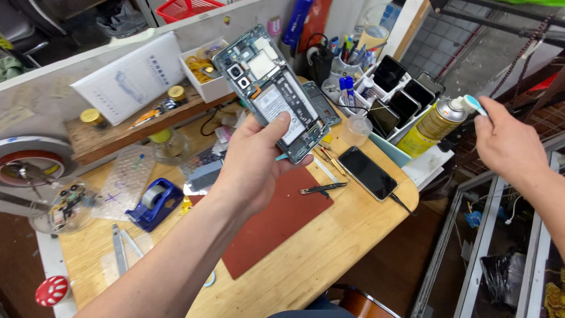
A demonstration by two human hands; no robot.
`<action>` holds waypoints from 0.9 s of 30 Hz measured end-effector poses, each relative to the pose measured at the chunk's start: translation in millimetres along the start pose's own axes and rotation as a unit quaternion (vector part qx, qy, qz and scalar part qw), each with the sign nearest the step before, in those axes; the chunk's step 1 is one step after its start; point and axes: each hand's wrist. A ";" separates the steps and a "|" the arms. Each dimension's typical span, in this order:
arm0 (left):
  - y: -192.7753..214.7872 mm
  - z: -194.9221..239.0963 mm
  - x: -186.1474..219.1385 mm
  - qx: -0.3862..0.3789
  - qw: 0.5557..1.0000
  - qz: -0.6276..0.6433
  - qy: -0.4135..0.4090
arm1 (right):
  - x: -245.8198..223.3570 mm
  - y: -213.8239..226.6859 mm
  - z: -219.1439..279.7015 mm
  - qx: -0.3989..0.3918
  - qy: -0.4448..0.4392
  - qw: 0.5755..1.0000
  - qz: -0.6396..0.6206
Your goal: The person cleans the internal components of a disassembled smartphone using a toothbrush and compressed air, then uses a screwdriver to remove and reattach small metal brackets and connectors. The person handles the phone chassis, battery, and camera module throughout the process.
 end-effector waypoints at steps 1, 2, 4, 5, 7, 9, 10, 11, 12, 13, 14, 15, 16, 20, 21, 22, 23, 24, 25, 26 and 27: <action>-5.9 -8.5 -6.3 -0.001 1.000 0.002 0.011 | 6.4 -2.9 -6.4 -0.013 -0.001 1.000 0.016; -11.6 -16.2 -12.9 -0.002 1.000 0.005 0.023 | 10.9 -5.9 -10.7 -0.026 -0.002 0.999 0.031; -23.7 -33.0 -25.4 -0.017 0.999 0.001 0.033 | 15.9 -8.1 -21.8 -0.038 0.022 0.997 0.063; -27.8 -39.2 -32.5 -0.020 0.999 0.000 0.038 | 15.6 -9.7 -25.4 -0.047 0.037 0.995 0.078; -36.7 -56.9 -47.3 -0.030 0.999 -0.006 0.037 | 13.4 -10.9 -31.9 -0.070 0.029 0.990 0.115; -47.4 -76.8 -62.5 -0.036 0.998 0.000 0.045 | 8.8 -10.3 -34.2 -0.068 0.034 0.989 0.130; -53.8 -86.7 -70.2 -0.037 0.998 0.009 0.054 | 6.2 -9.6 -33.7 -0.054 0.043 0.990 0.127; -59.7 -95.4 -79.1 -0.040 0.997 0.020 0.066 | 5.8 -8.0 -31.1 -0.041 0.050 0.990 0.126; -64.7 -102.7 -87.2 -0.043 0.996 0.026 0.072 | 4.1 -7.9 -28.7 -0.038 0.051 0.991 0.122; -71.8 -110.5 -95.4 -0.052 0.995 0.032 0.080 | 3.2 -7.1 -26.5 -0.031 0.050 0.991 0.120; -78.6 -117.3 -102.7 -0.060 0.994 0.038 0.087 | 2.3 -6.2 -25.6 -0.025 0.048 0.992 0.118; -83.9 -122.2 -109.2 -0.061 0.993 0.032 0.095 | 1.2 -5.4 -24.6 -0.018 0.055 0.993 0.107; -88.8 -126.2 -115.2 -0.063 0.992 0.026 0.103 | 0.4 -4.6 -23.5 -0.011 0.062 0.993 0.096; -102.3 -133.1 -132.1 -0.045 0.991 -0.021 0.124 | -1.7 0.7 -23.2 -0.021 0.062 0.995 0.077; -103.9 -134.5 -134.0 -0.044 0.991 -0.024 0.126 | -2.4 1.1 -23.4 -0.020 0.063 0.995 0.075; -105.3 -135.5 -135.5 -0.042 0.990 -0.027 0.129 | -2.7 0.9 -23.6 -0.018 0.064 0.995 0.073; -107.2 -137.1 -136.2 -0.041 0.990 -0.030 0.131 | -2.7 0.7 -25.3 -0.016 0.067 0.995 0.072; -108.8 -138.2 -136.3 -0.049 0.990 -0.024 0.129 | -1.7 0.4 -25.9 -0.019 0.064 0.995 0.073; -109.0 -138.1 -135.8 -0.054 0.990 -0.019 0.127 | -0.8 -0.8 -24.9 -0.024 0.063 0.995 0.073; -109.0 -137.2 -134.6 -0.059 0.990 -0.014 0.124 | 0.2 -1.8 -23.7 -0.028 0.062 0.995 0.072; -108.1 -136.3 -131.5 -0.063 0.990 -0.007 0.125 | 0.0 -3.1 -23.9 -0.025 0.060 0.995 0.071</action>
Point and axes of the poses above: each hand's wrist, its own z-axis away from the middle knuckle, its own y-axis out of the back of the hand, x = y × z, and after that the axes turned 13 degrees about z, right-handed
